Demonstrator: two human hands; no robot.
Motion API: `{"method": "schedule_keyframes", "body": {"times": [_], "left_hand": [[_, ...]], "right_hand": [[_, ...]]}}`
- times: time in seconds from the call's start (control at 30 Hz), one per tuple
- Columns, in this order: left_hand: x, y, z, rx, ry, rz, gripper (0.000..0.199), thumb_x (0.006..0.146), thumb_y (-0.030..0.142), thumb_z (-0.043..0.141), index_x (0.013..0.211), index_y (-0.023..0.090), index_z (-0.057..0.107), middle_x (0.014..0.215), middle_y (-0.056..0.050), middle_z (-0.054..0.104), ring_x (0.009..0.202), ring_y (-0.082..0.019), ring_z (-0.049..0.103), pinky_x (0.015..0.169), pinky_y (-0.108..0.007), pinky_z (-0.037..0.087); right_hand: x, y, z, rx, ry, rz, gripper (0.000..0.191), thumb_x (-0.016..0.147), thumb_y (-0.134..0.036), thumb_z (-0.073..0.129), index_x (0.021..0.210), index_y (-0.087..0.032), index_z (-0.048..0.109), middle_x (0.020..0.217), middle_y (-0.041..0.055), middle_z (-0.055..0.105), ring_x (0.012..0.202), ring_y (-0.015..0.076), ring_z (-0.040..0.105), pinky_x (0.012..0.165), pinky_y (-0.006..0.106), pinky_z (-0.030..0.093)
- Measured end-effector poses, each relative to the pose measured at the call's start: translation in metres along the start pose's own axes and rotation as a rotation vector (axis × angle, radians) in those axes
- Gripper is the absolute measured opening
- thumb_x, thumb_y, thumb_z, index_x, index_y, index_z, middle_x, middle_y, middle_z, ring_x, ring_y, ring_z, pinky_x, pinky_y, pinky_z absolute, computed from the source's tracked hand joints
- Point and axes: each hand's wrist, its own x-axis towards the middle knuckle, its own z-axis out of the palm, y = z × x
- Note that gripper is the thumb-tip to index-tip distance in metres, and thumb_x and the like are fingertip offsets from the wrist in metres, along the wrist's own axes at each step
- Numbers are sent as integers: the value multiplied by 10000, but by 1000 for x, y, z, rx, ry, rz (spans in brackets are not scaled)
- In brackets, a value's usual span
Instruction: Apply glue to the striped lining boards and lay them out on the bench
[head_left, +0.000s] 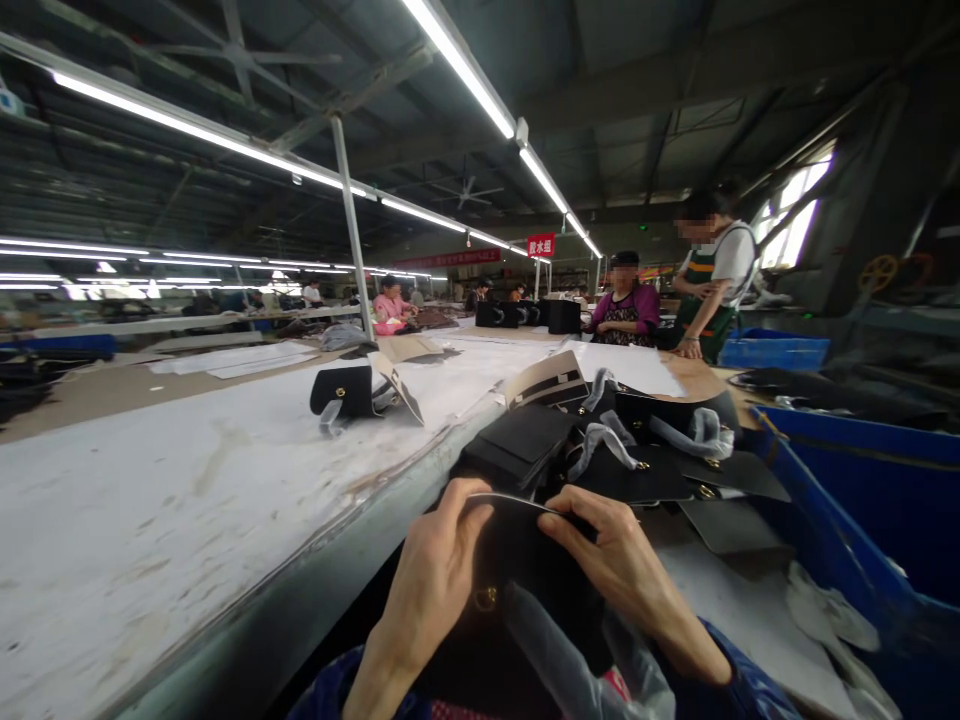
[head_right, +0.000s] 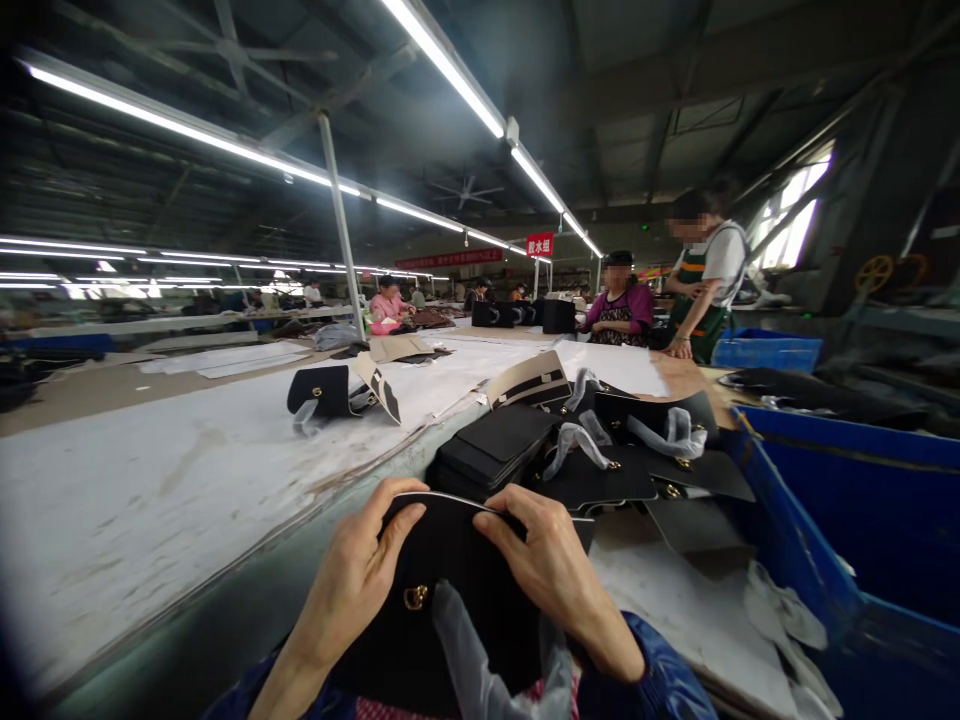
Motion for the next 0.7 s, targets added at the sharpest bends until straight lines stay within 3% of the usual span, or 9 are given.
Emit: {"method": "schedule_keyframes", "body": {"times": [0.17, 0.27, 0.37, 0.43, 0.5, 0.6, 0.7], "left_hand": [[-1, -4, 10, -11, 61, -47, 189, 1011, 359, 445, 934, 227, 556, 693, 36, 638, 588, -130, 617, 585, -235, 453], [-3, -4, 7, -132, 54, -123, 213, 990, 412, 492, 922, 223, 562, 691, 32, 637, 591, -122, 598, 572, -226, 446], [-8, -2, -5, -514, -27, -275, 300, 935, 492, 592, 1099, 244, 560, 789, 25, 703, 618, -110, 627, 581, -195, 488], [-15, -2, -10, -774, -24, -319, 504, 827, 535, 722, 1216, 261, 555, 959, -5, 754, 780, -138, 702, 705, -208, 548], [-23, -5, -9, -930, 1, -321, 654, 679, 550, 841, 1210, 250, 606, 1120, -47, 752, 1005, -215, 712, 868, -267, 562], [-35, -12, 5, -860, 22, -502, 679, 551, 546, 910, 1084, 196, 678, 1106, -101, 762, 1094, -326, 692, 946, -390, 562], [-41, -20, 25, -611, 157, -695, 576, 641, 487, 879, 1083, 177, 680, 1123, -127, 754, 1173, -349, 659, 1024, -468, 524]], "right_hand": [[-3, -6, 13, -34, 24, -161, 208, 922, -413, 631, 910, -215, 696, 758, 24, 665, 661, 159, 627, 600, 274, 468], [0, -7, 13, 21, 40, -161, 166, 907, -375, 658, 873, -215, 689, 735, 14, 646, 644, 151, 607, 593, 276, 457], [7, -1, 4, 183, 146, -32, 202, 869, -391, 690, 764, -220, 666, 685, 10, 612, 613, 155, 557, 568, 293, 427], [14, 6, 0, 334, 295, 105, 266, 817, -465, 724, 738, -220, 659, 677, 16, 594, 608, 159, 524, 553, 300, 408], [18, 10, 0, 476, 402, 216, 335, 766, -536, 744, 754, -214, 651, 685, 17, 585, 613, 156, 507, 545, 293, 400], [21, 10, 10, 567, 423, 273, 378, 756, -566, 730, 770, -204, 624, 686, 9, 571, 613, 145, 488, 546, 281, 397], [20, 6, 25, 575, 413, 274, 348, 790, -535, 706, 789, -200, 612, 705, 10, 578, 632, 140, 485, 559, 276, 400]]}}
